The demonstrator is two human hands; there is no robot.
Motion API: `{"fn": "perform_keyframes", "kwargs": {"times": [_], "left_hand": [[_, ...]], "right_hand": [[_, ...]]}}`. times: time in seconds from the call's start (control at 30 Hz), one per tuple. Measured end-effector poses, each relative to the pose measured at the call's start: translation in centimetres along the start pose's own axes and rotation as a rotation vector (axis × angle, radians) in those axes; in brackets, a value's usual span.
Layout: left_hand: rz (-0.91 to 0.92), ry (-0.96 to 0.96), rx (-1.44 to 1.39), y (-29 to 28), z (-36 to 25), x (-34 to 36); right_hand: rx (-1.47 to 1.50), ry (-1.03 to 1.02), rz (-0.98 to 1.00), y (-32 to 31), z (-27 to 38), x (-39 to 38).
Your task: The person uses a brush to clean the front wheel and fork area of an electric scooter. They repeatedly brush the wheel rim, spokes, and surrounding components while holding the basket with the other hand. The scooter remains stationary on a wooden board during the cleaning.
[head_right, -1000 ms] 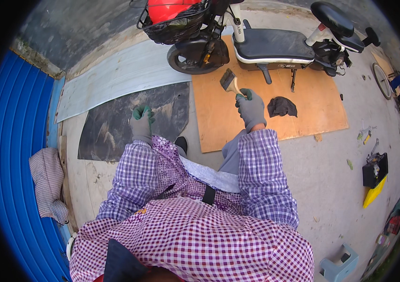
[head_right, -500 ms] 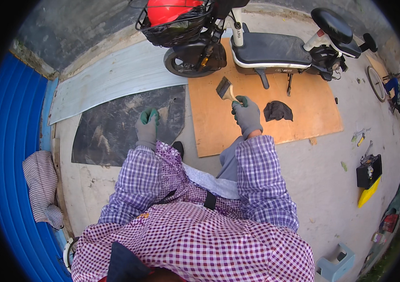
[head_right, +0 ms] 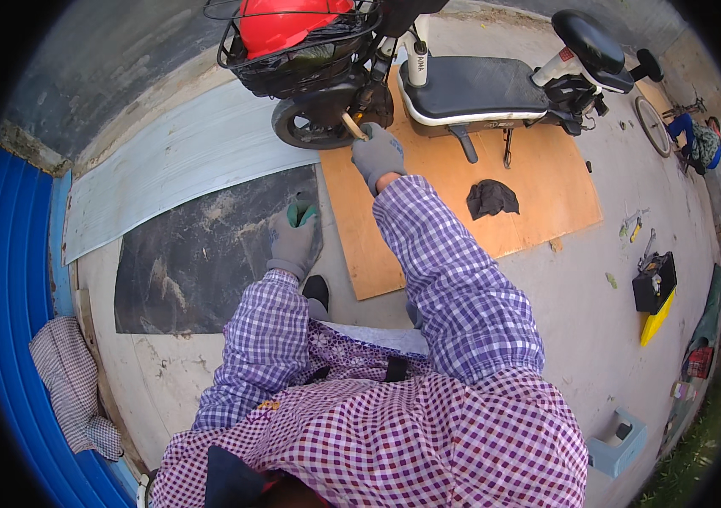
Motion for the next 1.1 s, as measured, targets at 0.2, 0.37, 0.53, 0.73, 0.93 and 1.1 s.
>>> {"fn": "perform_keyframes", "kwargs": {"times": [0.2, 0.37, 0.53, 0.73, 0.93, 1.1], "left_hand": [[0.170, 0.099, -0.266, 1.2, -1.6, 2.2], [0.277, -0.108, -0.371, 1.0, -2.1, 1.4], [0.269, -0.038, -0.339, 1.2, -2.0, 2.2], [0.247, -0.012, -0.285, 0.7, -2.0, 2.1], [0.219, 0.045, -0.322, 1.1, -2.7, 2.3], [0.193, 0.047, -0.287, 0.7, -2.6, 2.1]], "right_hand": [[-0.189, 0.070, -0.241, 5.9, 2.5, 7.8], [-0.211, 0.148, -0.320, 6.7, 3.2, 9.6], [-0.305, 0.269, -0.219, 7.0, 3.6, 13.2], [-0.263, 0.280, -0.080, 6.3, 4.1, 16.3], [-0.201, 0.120, -0.071, 7.6, 4.2, 12.9], [-0.223, 0.114, -0.096, 8.6, 3.3, 11.2]]}}
Point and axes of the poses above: each hand's wrist, its own x-axis towards the middle knuckle, its own y-axis out of the palm, z = x × y, the point moved 6 cm from there along x, towards the middle knuckle, and after that the axes turned 9 degrees about y, right-handed, at the moved point
